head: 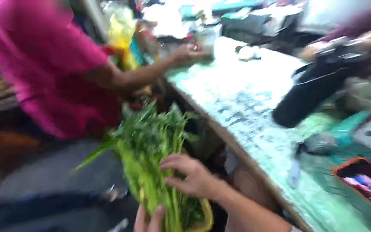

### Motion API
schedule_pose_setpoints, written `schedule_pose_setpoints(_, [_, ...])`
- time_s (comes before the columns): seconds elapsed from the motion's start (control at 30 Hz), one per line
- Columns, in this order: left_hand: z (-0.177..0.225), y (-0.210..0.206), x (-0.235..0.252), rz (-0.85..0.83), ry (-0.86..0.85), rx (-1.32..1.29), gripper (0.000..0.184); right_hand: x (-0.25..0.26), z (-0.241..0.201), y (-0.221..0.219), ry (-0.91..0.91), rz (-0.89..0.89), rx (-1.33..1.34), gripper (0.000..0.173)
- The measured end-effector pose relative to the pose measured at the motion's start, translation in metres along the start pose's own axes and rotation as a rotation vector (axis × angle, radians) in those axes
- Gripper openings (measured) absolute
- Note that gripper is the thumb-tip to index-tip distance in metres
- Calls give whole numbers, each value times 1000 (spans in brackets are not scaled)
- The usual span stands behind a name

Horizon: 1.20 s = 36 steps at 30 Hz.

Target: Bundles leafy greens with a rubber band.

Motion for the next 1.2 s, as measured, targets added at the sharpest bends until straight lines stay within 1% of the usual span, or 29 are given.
schedule_pose_setpoints(0.07, [-5,8,-7,37,-4,-14,46,-1,3,0,-66,2,24,29])
schedule_pose_setpoints(0.13, [-14,14,-5,5,-27,-77,48,-5,13,1,-118,26,105,30])
schedule_pose_setpoints(0.2, [-18,15,-5,-30,-49,-125,51,-11,15,3,-75,88,170,30])
schedule_pose_setpoints(0.23, [-19,15,-5,-52,-64,-138,52,-15,13,0,-23,77,181,30])
schedule_pose_setpoints(0.3, [-21,14,-5,-69,-96,-144,53,-24,8,-12,59,-16,188,27])
schedule_pose_setpoints(0.37, [-21,11,-4,-56,-117,-136,53,-30,9,-23,105,-52,84,23])
schedule_pose_setpoints(0.43, [-21,8,-1,-19,-119,-154,55,-32,17,-28,105,-26,-31,18])
schedule_pose_setpoints(0.47, [-22,6,0,-11,-119,-157,55,-32,20,-27,102,-1,-57,18])
schedule_pose_setpoints(0.57, [-23,1,5,-4,-120,-159,56,-33,22,-20,105,73,-103,24])
schedule_pose_setpoints(0.63, [-25,-1,6,-6,-135,-154,57,-35,25,-17,61,90,-146,28])
schedule_pose_setpoints(0.7, [-27,-1,9,-5,-162,-143,54,-34,33,-17,-45,78,-186,32])
schedule_pose_setpoints(0.73, [-28,-1,9,1,-168,-136,52,-34,36,-17,-105,73,-184,31])
schedule_pose_setpoints(0.8, [-28,-2,11,10,-168,-131,53,-34,42,-18,-202,81,-135,22])
schedule_pose_setpoints(0.83, [-28,-3,11,17,-169,-136,53,-35,43,-17,-228,93,-117,21])
schedule_pose_setpoints(0.87, [-28,-3,12,16,-172,-136,53,-35,44,-18,-241,97,-106,25])
schedule_pose_setpoints(0.93, [-27,-3,13,22,-177,-127,52,-32,43,-19,-235,77,-97,45])
schedule_pose_setpoints(0.97, [-27,-4,13,23,-176,-126,52,-31,43,-20,-227,55,-105,51])
schedule_pose_setpoints(1.0, [-27,-4,13,22,-175,-125,51,-31,42,-22,-215,28,-118,53])
schedule_pose_setpoints(1.1, [-28,-6,12,8,-166,-108,51,-30,39,-28,-134,-22,-187,40])
schedule_pose_setpoints(1.2, [-30,-6,11,-4,-154,-88,50,-31,36,-33,-100,-91,-241,33])
Point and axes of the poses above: each hand's wrist, its own x-axis towards the middle knuckle, its own y-axis out of the back of the hand, z = x × y, the point moved 6 cm from there along x, towards the middle knuckle, and after that the axes turned 9 degrees about -z, right-handed, at the moved point
